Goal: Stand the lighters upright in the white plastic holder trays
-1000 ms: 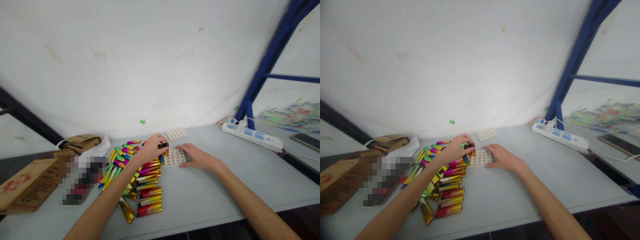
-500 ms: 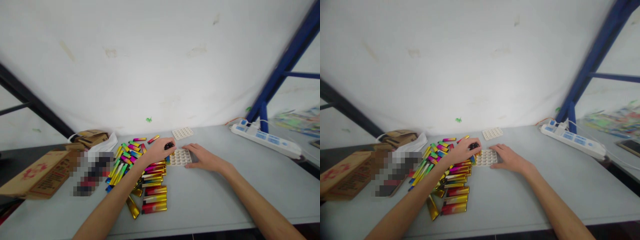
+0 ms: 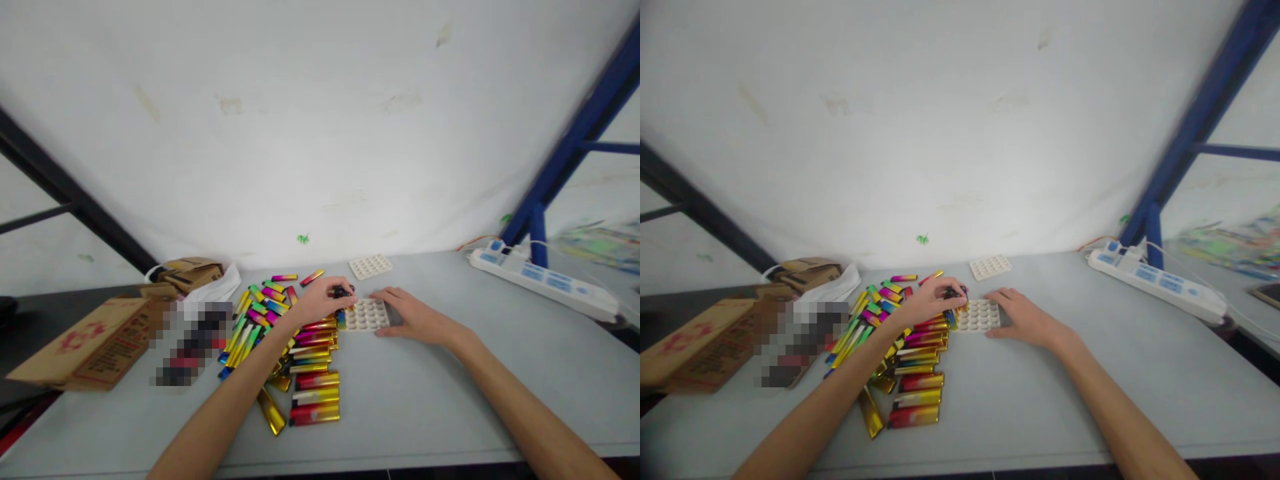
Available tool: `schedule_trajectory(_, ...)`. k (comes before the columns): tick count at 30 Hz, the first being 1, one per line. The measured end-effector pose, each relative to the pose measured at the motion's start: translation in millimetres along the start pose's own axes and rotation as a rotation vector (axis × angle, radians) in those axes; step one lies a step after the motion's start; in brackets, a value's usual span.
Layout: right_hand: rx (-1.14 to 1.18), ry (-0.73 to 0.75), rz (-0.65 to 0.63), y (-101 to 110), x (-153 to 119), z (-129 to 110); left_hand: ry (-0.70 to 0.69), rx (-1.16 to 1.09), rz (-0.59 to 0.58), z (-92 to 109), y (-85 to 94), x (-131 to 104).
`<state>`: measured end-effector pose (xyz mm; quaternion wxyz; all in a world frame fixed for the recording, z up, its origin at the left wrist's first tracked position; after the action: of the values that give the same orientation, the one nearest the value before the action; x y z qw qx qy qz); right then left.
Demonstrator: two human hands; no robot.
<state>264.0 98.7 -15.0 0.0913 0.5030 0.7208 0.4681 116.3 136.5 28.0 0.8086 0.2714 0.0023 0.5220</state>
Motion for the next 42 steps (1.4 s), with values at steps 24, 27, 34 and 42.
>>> schedule_trajectory(24, -0.024, -0.019, -0.039, -1, 0, -1, 0.012, 0.86, 0.389, -49, 142.2, -17)
schedule_trajectory(27, -0.014, -0.023, -0.037, -1, -1, 1, 0.056, 0.938, 0.313, -74, 139.9, -18)
schedule_trajectory(34, -0.005, -0.027, -0.029, 0, 0, -1, 0.13, 0.943, 0.201, -98, 133.5, 0)
schedule_trajectory(42, 0.003, -0.014, -0.032, 0, 0, -2, 0.048, 0.862, 0.308, -67, 133.6, 3)
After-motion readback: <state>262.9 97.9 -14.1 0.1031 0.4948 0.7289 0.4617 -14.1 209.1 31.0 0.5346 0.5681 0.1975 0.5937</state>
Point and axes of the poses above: each hand's wrist, its own x-axis towards the middle knuckle, its own y-axis out of the back of the hand, z = x × y, the point moved 10 cm from there along x, towards the middle knuckle, and after that the axes turned 10 degrees about z, right-handed, at the moved point
